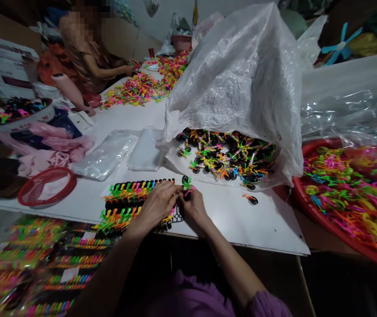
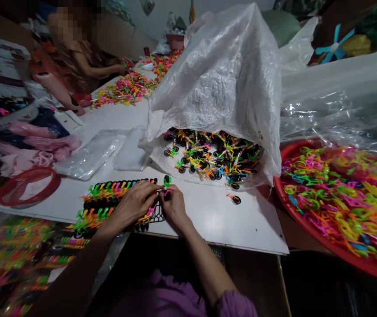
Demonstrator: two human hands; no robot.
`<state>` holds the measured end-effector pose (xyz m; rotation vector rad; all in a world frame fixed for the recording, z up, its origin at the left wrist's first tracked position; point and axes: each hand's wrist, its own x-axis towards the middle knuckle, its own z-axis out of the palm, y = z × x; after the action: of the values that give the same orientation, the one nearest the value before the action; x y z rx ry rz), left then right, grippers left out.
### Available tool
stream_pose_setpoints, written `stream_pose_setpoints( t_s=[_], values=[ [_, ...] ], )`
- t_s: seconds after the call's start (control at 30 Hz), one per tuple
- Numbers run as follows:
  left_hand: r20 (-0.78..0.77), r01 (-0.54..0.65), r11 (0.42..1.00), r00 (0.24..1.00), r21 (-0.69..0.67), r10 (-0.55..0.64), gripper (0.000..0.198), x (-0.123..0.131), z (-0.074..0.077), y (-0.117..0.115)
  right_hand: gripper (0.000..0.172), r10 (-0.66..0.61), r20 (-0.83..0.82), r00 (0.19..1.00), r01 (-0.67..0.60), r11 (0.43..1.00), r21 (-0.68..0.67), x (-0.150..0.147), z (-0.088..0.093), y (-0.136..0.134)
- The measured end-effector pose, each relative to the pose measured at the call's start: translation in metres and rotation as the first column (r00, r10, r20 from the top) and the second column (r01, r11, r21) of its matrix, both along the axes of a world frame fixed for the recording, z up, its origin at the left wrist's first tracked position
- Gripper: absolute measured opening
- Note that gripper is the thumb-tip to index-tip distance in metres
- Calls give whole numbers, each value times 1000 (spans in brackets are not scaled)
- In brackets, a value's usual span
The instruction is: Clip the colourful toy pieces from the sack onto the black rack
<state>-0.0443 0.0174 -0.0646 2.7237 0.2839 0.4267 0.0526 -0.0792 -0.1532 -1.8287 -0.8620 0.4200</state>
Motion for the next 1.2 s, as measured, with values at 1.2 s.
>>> stream_pose_setpoints(
  t_s=[1.2],
  values=[
    [87,-1,995,996,103,-8,23,11,-11,29,20,240,466,852,76,823,-563,116,72,20]
  ],
)
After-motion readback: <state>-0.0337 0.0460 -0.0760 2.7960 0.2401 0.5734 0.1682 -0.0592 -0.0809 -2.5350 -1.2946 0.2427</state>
